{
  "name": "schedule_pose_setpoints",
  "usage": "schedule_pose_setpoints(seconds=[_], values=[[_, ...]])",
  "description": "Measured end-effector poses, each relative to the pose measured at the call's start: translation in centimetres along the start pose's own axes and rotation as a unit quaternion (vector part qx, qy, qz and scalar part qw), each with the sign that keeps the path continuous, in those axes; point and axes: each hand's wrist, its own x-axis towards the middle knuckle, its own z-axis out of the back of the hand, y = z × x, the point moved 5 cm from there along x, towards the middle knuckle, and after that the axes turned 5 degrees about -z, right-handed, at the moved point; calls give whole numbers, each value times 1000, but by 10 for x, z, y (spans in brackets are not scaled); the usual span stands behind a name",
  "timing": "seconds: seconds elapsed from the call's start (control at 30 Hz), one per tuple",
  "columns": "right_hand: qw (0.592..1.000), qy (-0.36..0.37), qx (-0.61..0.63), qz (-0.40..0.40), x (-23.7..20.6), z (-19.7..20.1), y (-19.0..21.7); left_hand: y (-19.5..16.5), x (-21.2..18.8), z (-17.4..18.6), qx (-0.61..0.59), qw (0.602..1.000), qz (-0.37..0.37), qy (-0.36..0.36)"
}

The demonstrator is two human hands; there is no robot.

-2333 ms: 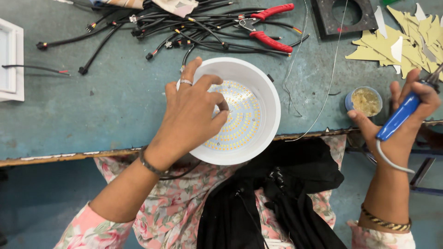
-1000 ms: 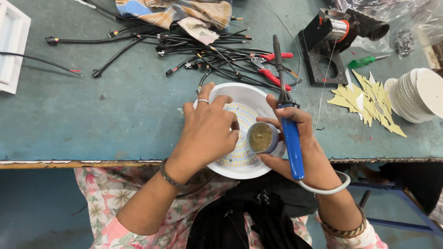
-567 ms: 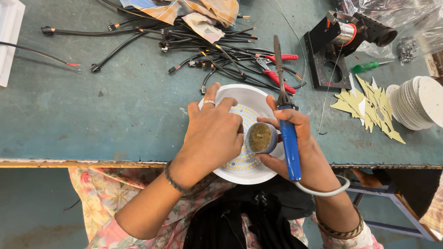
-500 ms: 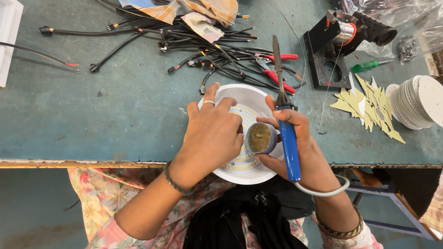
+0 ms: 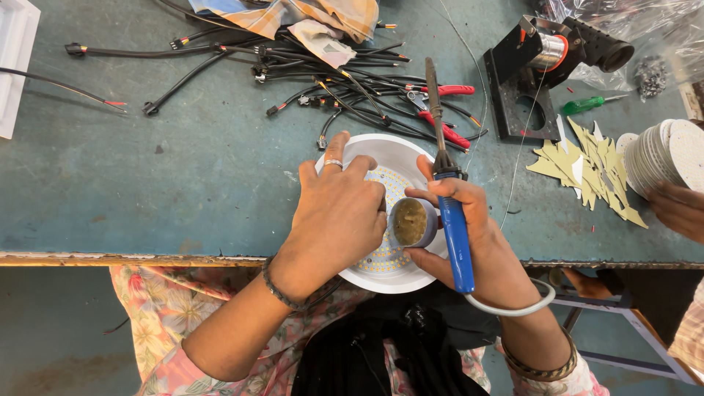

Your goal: The person solders wires onto the LED circuit board inside a round ceiling light fixture. They hold the LED panel steady with one hand, dip the iron tip into a flux tin, apply solder wire, and touch the hot iron to connection points on the board, repeating across multiple points while occasionally repositioning the fixture.

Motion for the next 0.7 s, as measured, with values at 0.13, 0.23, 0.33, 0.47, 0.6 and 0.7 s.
schedule_pose_setpoints(seconds=[0.13,0.23,0.33,0.47,0.6,0.7], values=[[1000,-1,-10,18,1,-1,1,0,-1,0,-3,1000,2,10],[1000,10,5,13,1,0,1,0,0,-1,-1,1000,4,17],[1000,15,23,-1,0,-2,1,-1,0,-2,1,1000,5,17],[1000,14,25,-4,-1,-1,1,-1,0,-2,1,1000,6,18],[999,18,37,-2,0,-1,1,0,0,-3,1,999,10,31],[999,19,50,-7,0,-1,0,-1,-1,-3,-3,1000,5,23]])
